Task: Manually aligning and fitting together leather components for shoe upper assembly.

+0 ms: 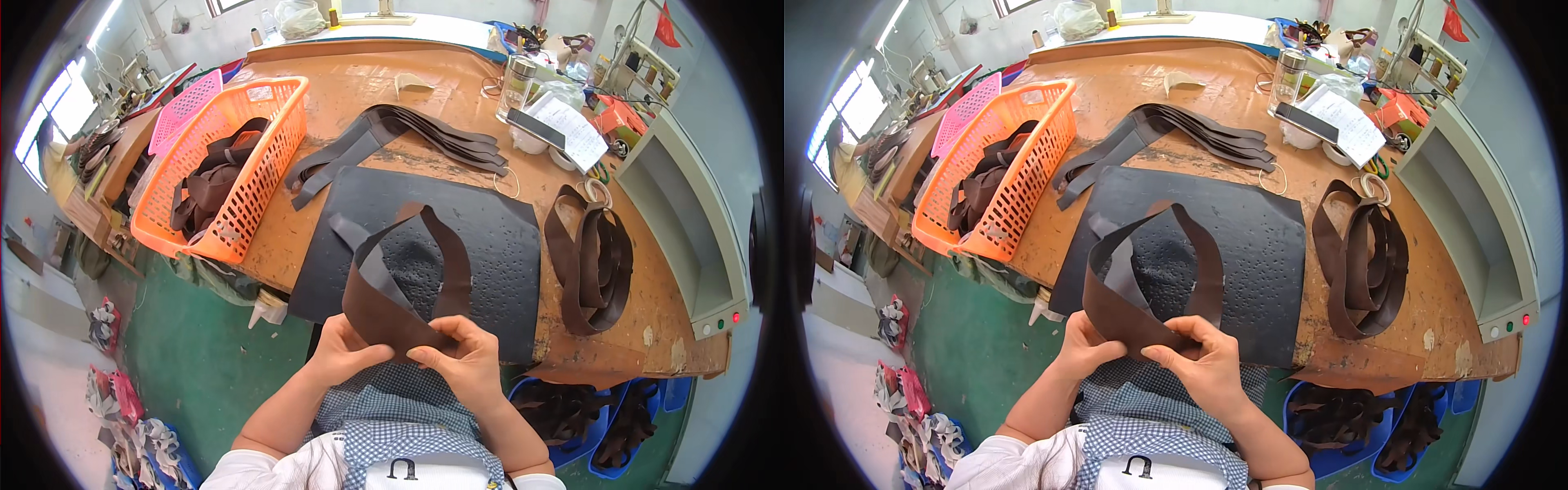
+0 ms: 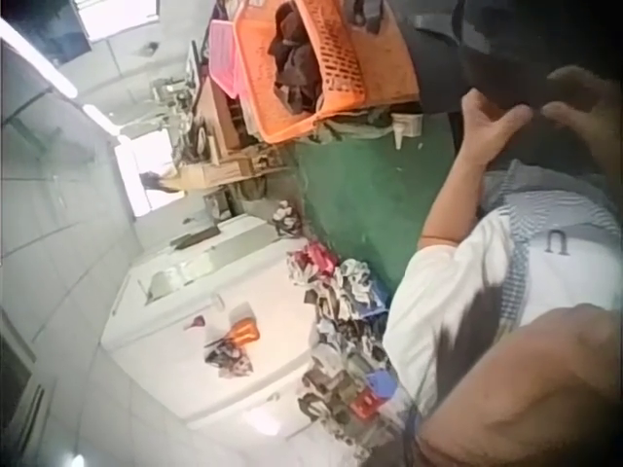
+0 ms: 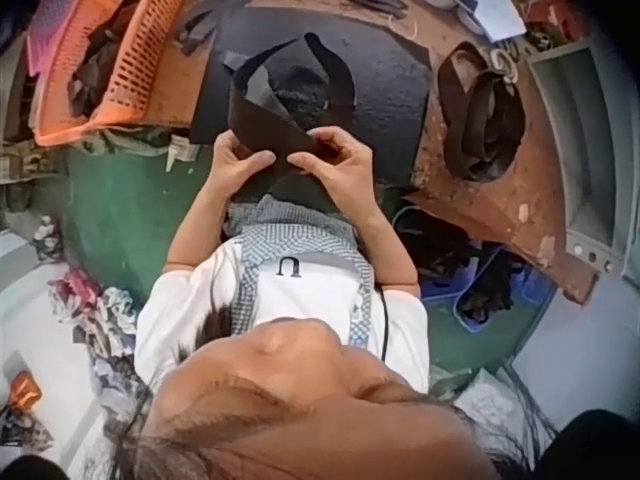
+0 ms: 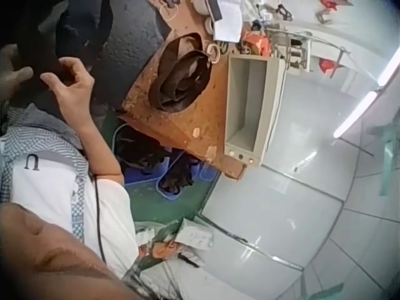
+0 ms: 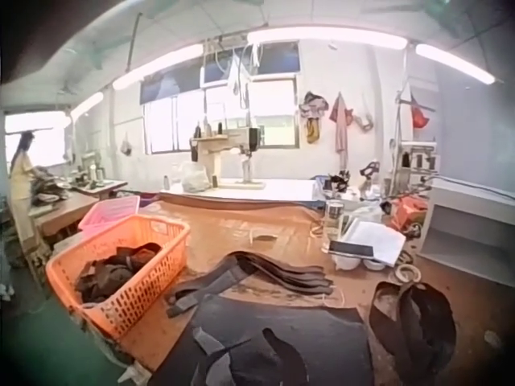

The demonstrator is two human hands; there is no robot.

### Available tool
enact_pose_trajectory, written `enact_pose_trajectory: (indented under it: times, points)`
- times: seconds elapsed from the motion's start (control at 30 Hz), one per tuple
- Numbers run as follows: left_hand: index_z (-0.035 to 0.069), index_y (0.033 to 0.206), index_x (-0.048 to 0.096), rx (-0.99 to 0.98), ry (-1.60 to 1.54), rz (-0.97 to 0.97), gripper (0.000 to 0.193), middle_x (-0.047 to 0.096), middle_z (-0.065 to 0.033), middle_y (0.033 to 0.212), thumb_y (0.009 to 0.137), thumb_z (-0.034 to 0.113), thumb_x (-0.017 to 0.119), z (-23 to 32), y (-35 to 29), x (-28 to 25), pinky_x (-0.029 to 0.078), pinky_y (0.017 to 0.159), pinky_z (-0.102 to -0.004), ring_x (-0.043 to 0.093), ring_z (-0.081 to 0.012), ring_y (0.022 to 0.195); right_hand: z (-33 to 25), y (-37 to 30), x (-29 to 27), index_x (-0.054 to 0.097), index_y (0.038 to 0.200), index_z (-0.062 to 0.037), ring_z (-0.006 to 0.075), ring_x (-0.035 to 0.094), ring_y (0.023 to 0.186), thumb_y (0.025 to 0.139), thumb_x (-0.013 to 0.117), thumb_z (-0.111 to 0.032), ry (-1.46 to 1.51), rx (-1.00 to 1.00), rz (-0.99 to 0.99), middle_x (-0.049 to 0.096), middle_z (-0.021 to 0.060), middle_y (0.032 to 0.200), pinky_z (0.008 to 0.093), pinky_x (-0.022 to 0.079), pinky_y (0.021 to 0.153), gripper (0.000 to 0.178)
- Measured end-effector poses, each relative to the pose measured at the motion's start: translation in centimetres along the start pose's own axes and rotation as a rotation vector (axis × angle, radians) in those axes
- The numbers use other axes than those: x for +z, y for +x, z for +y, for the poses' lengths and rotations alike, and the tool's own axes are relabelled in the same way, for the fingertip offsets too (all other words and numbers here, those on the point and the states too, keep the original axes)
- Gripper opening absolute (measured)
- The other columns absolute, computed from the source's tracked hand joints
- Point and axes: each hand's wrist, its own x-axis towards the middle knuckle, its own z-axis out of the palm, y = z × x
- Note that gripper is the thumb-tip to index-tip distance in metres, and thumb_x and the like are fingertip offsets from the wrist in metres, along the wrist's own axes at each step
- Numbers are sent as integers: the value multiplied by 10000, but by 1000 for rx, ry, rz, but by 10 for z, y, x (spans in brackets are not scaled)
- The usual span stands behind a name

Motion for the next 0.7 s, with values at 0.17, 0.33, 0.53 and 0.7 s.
enact_pose_trajectory:
  times: [0.17, 0.33, 0.53, 0.7]
  points:
    - [-42, 1097, 673, -23, 119, 37, 248, 721, -113, 1053, 872, 35, 746, 10, 1, 8, 557, 837, -304, 681, -157, 952, 1, -2, -1, 677, 952, 61, 86, 632, 769, 811, 795, -23, -139, -28, -127, 652, 46, 883, 204, 534, 710, 202]
    - [-43, 1056, 693, -25, 108, 58, 205, 731, -101, 1007, 875, 39, 743, 15, 2, 9, 562, 821, -298, 688, -157, 922, 2, -3, 3, 683, 906, 57, 91, 600, 715, 795, 804, -49, -214, -161, -114, 639, 56, 822, 222, 528, 692, 196]
    - [-33, 1044, 702, -47, 239, 114, 188, 733, -94, 992, 880, 51, 742, 11, -1, 14, 564, 799, -288, 685, -143, 914, 3, -3, 6, 678, 822, 53, 125, 596, 679, 772, 810, -64, -456, -301, -65, 624, 82, 737, 245, 486, 626, 183]
    - [-31, 1073, 672, -156, 236, 148, 191, 719, -79, 989, 912, 65, 708, 10, 0, 15, 559, 809, -283, 675, -132, 913, 10, -2, 2, 683, 812, 43, 154, 583, 649, 776, 798, -62, -463, -383, -23, 628, 83, 722, 280, 434, 572, 159]
